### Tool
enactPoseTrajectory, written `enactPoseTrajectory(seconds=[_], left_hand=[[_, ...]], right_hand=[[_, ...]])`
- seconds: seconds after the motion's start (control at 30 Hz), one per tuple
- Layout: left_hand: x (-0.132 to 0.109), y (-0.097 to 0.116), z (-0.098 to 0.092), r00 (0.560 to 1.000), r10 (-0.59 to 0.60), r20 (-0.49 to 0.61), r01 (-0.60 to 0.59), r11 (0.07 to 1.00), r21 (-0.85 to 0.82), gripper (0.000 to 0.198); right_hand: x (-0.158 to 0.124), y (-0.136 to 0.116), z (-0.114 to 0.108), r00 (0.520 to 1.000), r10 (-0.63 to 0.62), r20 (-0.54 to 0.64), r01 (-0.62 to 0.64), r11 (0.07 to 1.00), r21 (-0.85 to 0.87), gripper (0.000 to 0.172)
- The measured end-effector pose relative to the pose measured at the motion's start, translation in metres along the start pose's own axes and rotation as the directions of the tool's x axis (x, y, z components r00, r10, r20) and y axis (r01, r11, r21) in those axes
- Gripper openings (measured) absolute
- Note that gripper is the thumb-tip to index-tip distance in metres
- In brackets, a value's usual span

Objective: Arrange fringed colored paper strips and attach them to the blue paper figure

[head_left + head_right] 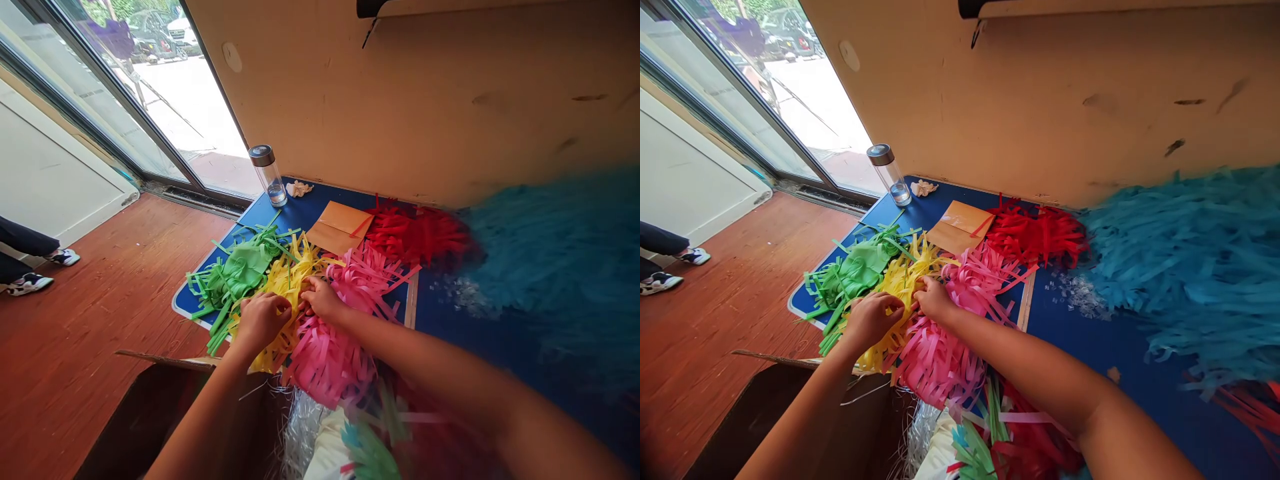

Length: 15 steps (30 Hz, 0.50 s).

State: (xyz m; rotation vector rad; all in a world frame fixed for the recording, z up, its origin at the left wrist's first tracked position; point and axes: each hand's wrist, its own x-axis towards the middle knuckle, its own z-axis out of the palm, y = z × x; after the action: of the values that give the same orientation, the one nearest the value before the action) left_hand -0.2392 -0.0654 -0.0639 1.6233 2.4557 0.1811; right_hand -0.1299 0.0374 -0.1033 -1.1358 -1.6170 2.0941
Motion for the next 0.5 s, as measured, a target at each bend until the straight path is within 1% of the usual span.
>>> enactPoseTrajectory(seconds=[0.1,0.17,0.23,0.27,0.3,0.33,0.37,0.4,0.43,0.47,0.5], left_hand=[[0.000,-0.004,0.001,1.000,-0.016,-0.014,0.016,1.000,-0.007,0.020],[0.001,-0.008,0.001,0.999,-0.028,-0.019,0.027,0.999,-0.026,0.019],[0.001,-0.012,0.000,0.999,-0.051,-0.018,0.050,0.998,-0.048,0.019],[0.002,-0.014,-0.001,0.998,-0.065,-0.017,0.064,0.996,-0.057,0.018],[0.003,-0.016,-0.002,0.997,-0.079,-0.016,0.078,0.995,-0.063,0.017],[0.004,-0.017,-0.003,0.996,-0.091,-0.017,0.090,0.994,-0.064,0.016],[0.005,-0.018,-0.004,0.994,-0.103,-0.023,0.101,0.993,-0.059,0.015],[0.005,-0.018,-0.005,0.992,-0.116,-0.039,0.114,0.992,-0.047,0.015],[0.005,-0.016,-0.005,0.989,-0.132,-0.066,0.130,0.991,-0.030,0.015],[0.004,-0.014,-0.005,0.983,-0.150,-0.102,0.149,0.989,-0.010,0.017],[0.003,-0.011,-0.005,0.976,-0.163,-0.143,0.166,0.986,0.009,0.019]], right_hand=[[0.000,0.000,-0.002,1.000,-0.019,-0.025,0.017,0.997,-0.070,0.035],[-0.004,0.000,-0.004,0.996,-0.054,-0.066,0.044,0.989,-0.139,0.034],[-0.012,-0.001,-0.007,0.983,-0.113,-0.144,0.081,0.975,-0.207,0.034],[-0.016,-0.001,-0.008,0.972,-0.165,-0.168,0.119,0.960,-0.254,0.034],[-0.021,-0.001,-0.009,0.958,-0.249,-0.143,0.189,0.922,-0.337,0.034],[-0.025,-0.002,-0.010,0.934,-0.354,-0.054,0.294,0.843,-0.450,0.031],[-0.029,-0.001,-0.010,0.887,-0.452,0.093,0.420,0.707,-0.569,0.027],[-0.032,-0.001,-0.010,0.818,-0.510,0.266,0.540,0.521,-0.661,0.022],[-0.034,0.001,-0.010,0.743,-0.518,0.423,0.627,0.319,-0.711,0.019],[-0.035,0.003,-0.010,0.687,-0.498,0.529,0.669,0.149,-0.728,0.020],[-0.035,0.005,-0.010,0.661,-0.481,0.575,0.673,0.042,-0.739,0.025]])
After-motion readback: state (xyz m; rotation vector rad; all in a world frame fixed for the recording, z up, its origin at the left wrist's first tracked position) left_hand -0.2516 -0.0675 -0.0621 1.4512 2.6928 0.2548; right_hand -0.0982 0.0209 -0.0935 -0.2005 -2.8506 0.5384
